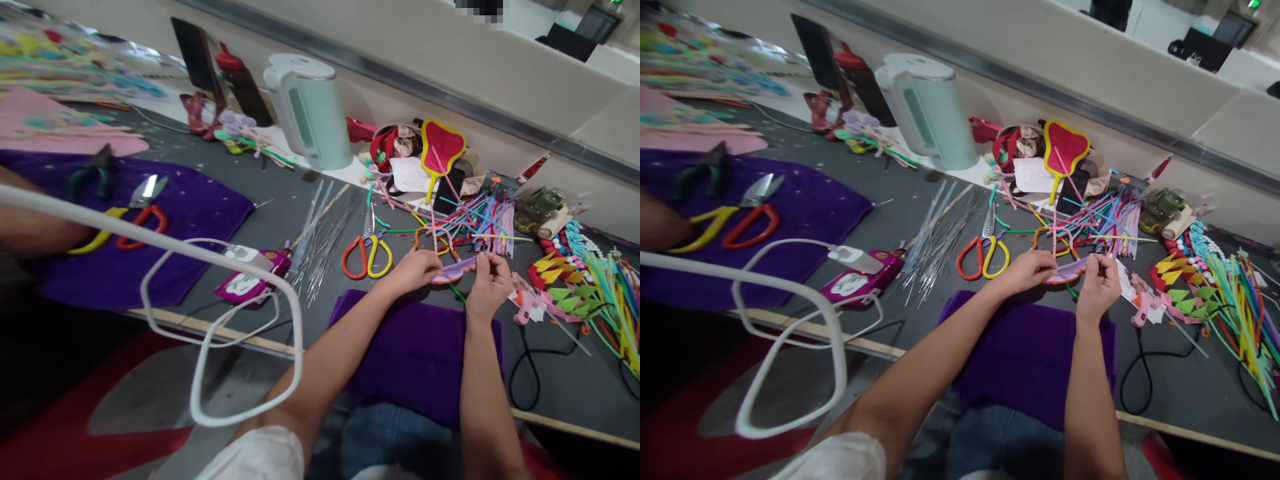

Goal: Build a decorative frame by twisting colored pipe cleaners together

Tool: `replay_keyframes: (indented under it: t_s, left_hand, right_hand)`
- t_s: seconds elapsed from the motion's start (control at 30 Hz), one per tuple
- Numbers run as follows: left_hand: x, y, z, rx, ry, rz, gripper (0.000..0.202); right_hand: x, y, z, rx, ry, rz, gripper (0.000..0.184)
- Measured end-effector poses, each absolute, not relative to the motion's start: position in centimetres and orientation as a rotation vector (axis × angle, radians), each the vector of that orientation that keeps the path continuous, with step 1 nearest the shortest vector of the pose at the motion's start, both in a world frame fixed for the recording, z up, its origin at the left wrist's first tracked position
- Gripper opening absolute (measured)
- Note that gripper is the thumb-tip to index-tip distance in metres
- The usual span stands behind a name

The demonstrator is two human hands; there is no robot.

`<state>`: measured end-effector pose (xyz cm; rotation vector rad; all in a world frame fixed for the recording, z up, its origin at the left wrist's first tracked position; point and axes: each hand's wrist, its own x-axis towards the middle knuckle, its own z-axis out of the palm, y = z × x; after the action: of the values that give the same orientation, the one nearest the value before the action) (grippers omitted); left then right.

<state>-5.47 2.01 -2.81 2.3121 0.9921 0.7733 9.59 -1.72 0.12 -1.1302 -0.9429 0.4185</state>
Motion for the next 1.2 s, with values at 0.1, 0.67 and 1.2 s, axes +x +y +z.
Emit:
replay_keyframes:
  t_s: [0.1, 0.67, 1.2]
  left_hand:
    - [-5.1, 1.7, -2.9, 2.434, 1.043, 0.649, 0.016]
    - [-4.5, 1.0, -2.5, 2.506, 0.939, 0.871, 0.018]
    - [-3.8, 0.7, -3.2, 2.359, 1.169, 1.177, 0.017]
  right_hand:
    - [9.1, -1.9, 0.0, -1.135, -1.0, 0.469, 0.024]
    - [9.8, -1.5, 0.2, -1.106, -0.799, 0.452, 0.025]
    - [10.1, -2.2, 0.7, -1.108, -1.085, 0.468, 0.022]
